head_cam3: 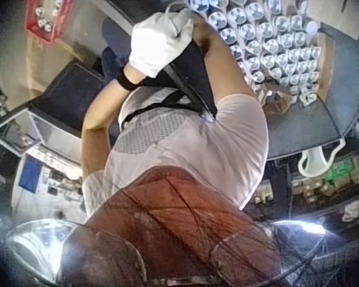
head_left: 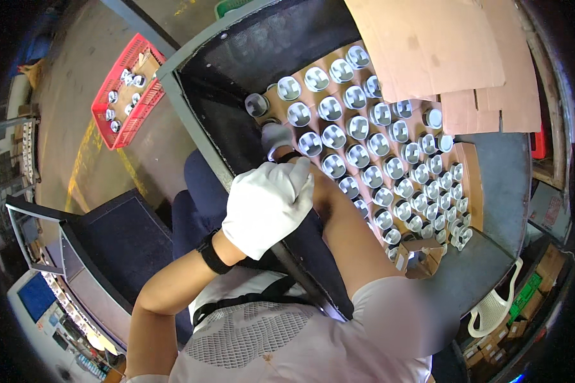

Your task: Inspecting and arranging automotive pistons in a metal bin.

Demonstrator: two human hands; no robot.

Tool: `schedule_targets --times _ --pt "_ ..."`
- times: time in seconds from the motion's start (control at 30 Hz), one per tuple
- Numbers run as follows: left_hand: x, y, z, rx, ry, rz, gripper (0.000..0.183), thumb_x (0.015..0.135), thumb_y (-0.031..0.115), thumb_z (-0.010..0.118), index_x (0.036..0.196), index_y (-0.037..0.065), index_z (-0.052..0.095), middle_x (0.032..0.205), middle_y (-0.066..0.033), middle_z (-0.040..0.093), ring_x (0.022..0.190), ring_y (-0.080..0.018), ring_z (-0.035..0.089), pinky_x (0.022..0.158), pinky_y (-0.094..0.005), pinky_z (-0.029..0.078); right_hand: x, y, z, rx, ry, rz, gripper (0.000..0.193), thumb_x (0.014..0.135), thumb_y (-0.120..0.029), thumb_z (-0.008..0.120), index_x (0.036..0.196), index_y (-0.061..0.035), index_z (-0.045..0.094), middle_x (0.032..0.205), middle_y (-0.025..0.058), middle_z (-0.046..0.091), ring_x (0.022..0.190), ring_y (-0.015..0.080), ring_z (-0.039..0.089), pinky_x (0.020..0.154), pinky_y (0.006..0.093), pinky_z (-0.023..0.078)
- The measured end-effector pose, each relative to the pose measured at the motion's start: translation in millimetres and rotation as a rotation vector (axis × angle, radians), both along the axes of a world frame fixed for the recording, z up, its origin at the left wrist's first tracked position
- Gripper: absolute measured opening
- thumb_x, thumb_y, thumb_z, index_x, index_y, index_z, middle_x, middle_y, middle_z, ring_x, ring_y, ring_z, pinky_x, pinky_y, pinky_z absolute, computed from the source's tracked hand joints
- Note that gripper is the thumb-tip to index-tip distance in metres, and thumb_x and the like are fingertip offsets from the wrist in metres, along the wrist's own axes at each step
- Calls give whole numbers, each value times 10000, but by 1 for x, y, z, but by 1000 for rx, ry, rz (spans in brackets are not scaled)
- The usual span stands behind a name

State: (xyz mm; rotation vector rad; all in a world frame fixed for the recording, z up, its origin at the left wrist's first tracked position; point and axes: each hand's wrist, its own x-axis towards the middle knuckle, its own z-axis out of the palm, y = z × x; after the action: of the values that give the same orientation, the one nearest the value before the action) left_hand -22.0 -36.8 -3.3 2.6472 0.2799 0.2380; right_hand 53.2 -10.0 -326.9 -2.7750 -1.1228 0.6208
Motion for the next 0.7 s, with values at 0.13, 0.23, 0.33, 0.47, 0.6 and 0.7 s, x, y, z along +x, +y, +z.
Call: schedule_targets --times 0.13,0.23,0.33,0.47,0.6,0.7 --pt "1 1 3 27 1 -38 141 843 160 658 952 74 677 685 -78 632 614 -269 628 555 -395 510 21 -13 1 135 61 -49 196 884 -249 591 945 -115 720 955 165 724 831 315 722 653 464 557" --pt "-2 -1 -3 36 -41 -23 124 829 167 667 918 80 673 640 -77 595 589 -266 617 541 -395 501 47 -43 17 335 358 21 250 917 -299 608 1022 -93 705 944 119 735 808 251 711 648 357 536" --pt "-7 4 -6 33 -99 -58 152 814 171 678 941 88 683 630 -79 586 588 -262 618 538 -391 500 67 -90 83 682 1030 -371 305 933 -284 643 1162 -86 684 906 13 692 708 116 607 611 237 470" --pt "-10 2 -2 27 -140 -38 183 812 186 680 980 115 697 620 -77 577 576 -258 615 536 -389 500 81 -137 124 946 1132 -637 277 953 -339 596 1036 -94 696 888 24 692 759 142 653 653 307 518" --pt "-10 3 -11 46 -250 -81 98 843 206 639 892 127 671 627 -88 581 592 -260 624 543 -391 502 88 -181 172 578 147 -1 278 880 -228 645 1113 -80 678 1011 118 702 904 212 669 747 326 536" --pt "-13 7 -13 31 -282 -134 101 865 211 602 864 128 660 662 -94 611 618 -272 636 575 -407 511 76 -195 231 699 160 -93 348 862 -163 646 1184 -32 652 1108 132 695 1014 250 652 869 340 525"
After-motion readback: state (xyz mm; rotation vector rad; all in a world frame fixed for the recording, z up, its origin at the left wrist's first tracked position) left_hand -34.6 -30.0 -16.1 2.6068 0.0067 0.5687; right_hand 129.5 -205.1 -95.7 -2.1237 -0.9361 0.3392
